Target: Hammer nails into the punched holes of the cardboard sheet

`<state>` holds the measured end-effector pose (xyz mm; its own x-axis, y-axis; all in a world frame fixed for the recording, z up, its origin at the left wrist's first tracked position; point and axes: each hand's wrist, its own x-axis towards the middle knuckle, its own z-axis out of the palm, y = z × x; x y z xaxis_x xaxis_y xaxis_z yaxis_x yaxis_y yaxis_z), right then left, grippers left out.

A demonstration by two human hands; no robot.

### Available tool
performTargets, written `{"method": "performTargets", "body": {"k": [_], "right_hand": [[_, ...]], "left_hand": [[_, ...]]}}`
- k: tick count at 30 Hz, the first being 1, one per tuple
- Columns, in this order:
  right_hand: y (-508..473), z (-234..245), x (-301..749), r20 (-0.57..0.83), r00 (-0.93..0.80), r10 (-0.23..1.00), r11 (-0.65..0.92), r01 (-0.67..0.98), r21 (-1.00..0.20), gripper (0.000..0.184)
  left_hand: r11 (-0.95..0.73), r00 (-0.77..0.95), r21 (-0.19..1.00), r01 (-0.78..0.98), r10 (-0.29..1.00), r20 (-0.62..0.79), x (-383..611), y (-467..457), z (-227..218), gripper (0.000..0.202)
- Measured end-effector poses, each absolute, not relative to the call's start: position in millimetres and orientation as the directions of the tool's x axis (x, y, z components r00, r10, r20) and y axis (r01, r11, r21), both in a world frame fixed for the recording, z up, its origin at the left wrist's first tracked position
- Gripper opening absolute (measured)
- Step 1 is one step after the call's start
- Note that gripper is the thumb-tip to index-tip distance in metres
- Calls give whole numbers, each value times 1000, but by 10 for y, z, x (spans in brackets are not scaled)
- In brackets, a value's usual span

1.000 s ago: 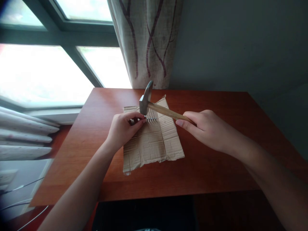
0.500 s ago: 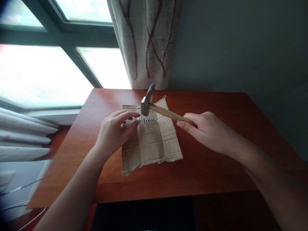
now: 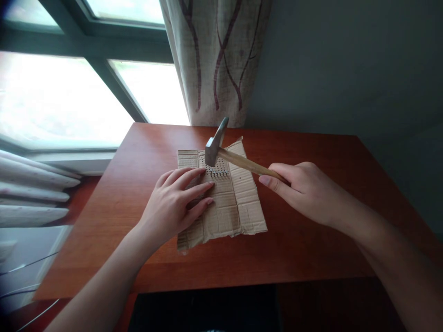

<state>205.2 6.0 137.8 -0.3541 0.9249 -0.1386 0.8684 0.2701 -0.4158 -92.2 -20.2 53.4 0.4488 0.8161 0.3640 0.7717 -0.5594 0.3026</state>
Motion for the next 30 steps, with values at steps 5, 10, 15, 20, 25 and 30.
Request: {"method": "performTargets", "body": {"k": [5, 10, 15, 20, 25, 30], "right_hand": [[73, 1354, 1993, -168, -372, 913, 274, 863, -425, 55], [86, 1331, 1973, -167, -383, 909, 286, 862, -418, 55], [87, 1334, 1985, -165, -370, 914, 281, 872, -400, 55], [91, 1323, 1965, -192, -395, 898, 289, 860, -420, 54], [93, 1311, 1941, -157, -387, 908, 295, 860, -415, 55], [105, 1287, 1890, -173, -421, 890, 321, 850, -417, 56]], "left_hand": [[-551, 441, 311, 774, 822, 360, -917, -210, 539, 30], [-552, 438, 322, 769, 822, 364, -919, -205, 528, 29], [-552, 435, 330, 765, 822, 368, -918, -202, 522, 29], [-551, 432, 331, 766, 823, 369, -915, -201, 519, 29], [-549, 428, 342, 763, 824, 371, -919, -202, 514, 28], [-548, 425, 333, 767, 824, 375, -921, -203, 515, 29]]}}
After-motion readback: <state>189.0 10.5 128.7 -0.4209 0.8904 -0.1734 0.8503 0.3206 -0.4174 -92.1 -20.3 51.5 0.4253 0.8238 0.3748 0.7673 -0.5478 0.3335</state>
